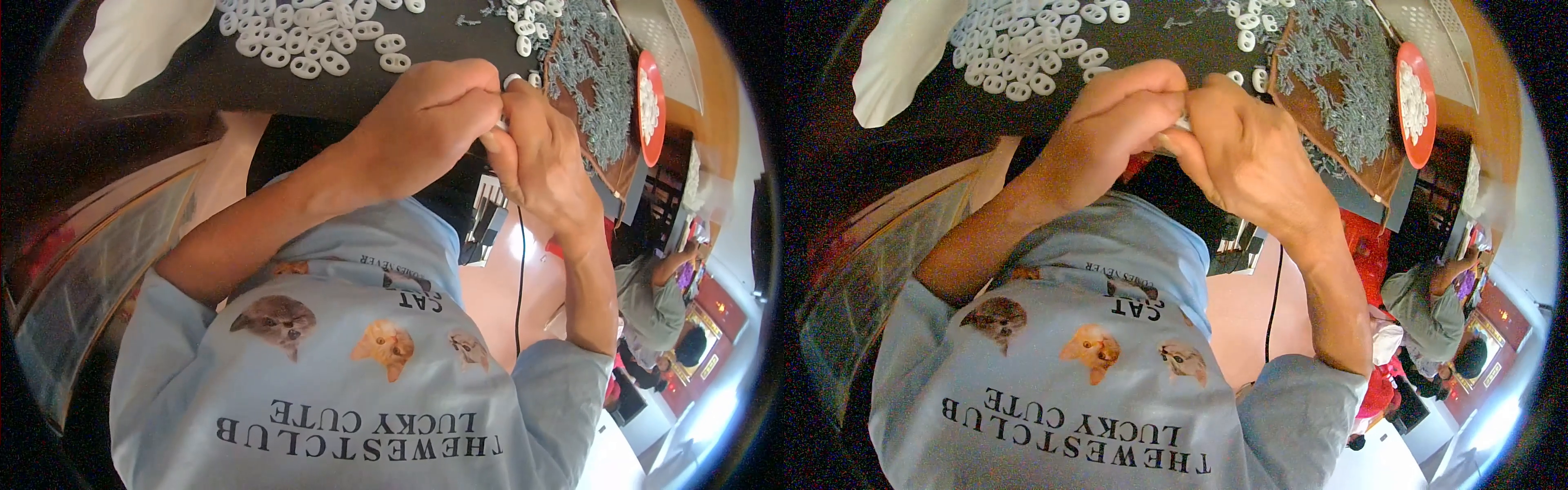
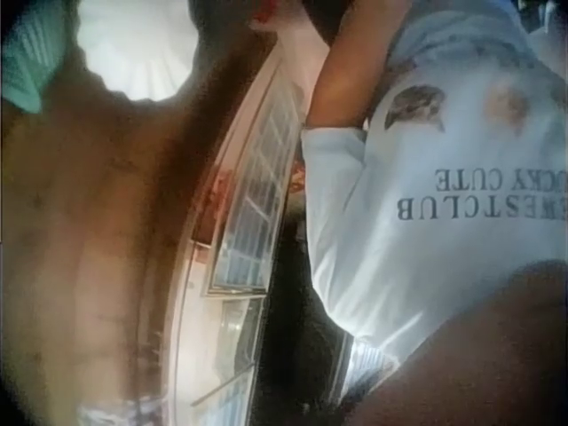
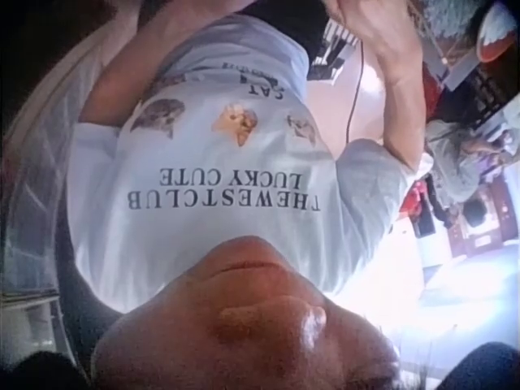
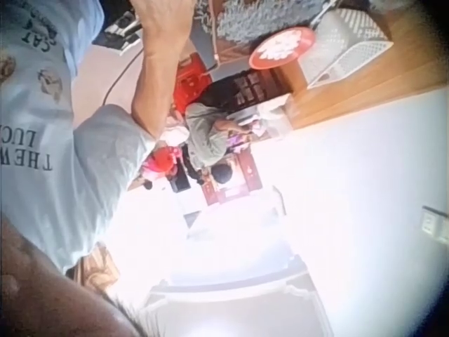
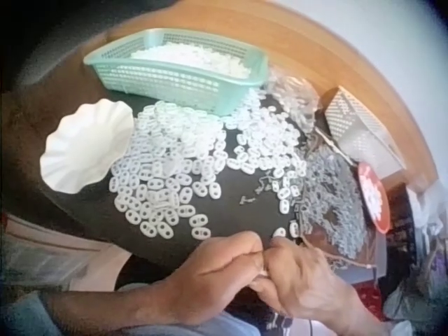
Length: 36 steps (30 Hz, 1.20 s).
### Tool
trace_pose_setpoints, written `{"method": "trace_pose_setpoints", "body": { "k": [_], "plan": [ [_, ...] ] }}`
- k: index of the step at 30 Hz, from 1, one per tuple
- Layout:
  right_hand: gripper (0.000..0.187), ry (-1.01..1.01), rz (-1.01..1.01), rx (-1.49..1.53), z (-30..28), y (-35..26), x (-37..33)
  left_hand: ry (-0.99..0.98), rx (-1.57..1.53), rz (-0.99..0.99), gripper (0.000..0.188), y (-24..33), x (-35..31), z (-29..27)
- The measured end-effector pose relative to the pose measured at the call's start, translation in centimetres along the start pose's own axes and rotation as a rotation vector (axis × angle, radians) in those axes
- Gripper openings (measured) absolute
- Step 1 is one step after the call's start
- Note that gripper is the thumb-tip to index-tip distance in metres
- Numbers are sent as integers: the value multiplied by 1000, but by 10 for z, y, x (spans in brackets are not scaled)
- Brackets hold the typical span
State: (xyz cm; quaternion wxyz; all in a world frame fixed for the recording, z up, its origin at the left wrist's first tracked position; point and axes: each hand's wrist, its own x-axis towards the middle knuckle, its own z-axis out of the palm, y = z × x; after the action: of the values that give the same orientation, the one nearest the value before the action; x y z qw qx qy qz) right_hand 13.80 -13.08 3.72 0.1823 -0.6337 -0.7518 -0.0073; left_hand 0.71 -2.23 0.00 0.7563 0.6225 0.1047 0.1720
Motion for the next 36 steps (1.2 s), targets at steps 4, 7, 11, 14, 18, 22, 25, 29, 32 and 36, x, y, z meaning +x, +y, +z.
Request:
{"method": "trace_pose_setpoints", "body": {
  "k": [4,7,11,14,18,22,25,29,32,36],
  "plan": [
    [22,-70,63,88,-1,0,0,75,-29,-47,21,0,3,0],
    [17,-134,107,109,-1,1,-1,78,-103,-69,20,-5,5,0],
    [16,-137,73,88,-2,2,0,58,-80,-43,21,-4,4,1],
    [16,-146,76,72,-4,3,-1,42,-122,-38,21,-1,3,0],
    [25,-90,175,222,-14,-3,-5,2,-103,-98,19,2,-5,-1],
    [40,-72,561,689,-28,-6,-9,-32,-74,-98,19,4,-8,-1],
    [35,-97,651,753,-33,-9,-5,-54,-71,-83,19,2,-8,-4],
    [29,-108,685,802,-26,-8,-5,-50,-51,-64,20,0,-5,-1],
    [22,-117,664,866,-23,-7,-9,-40,-37,-64,21,5,-5,-1],
    [19,-2,777,941,-21,-11,-14,-55,-96,-96,22,10,-5,-2]
  ]
}}
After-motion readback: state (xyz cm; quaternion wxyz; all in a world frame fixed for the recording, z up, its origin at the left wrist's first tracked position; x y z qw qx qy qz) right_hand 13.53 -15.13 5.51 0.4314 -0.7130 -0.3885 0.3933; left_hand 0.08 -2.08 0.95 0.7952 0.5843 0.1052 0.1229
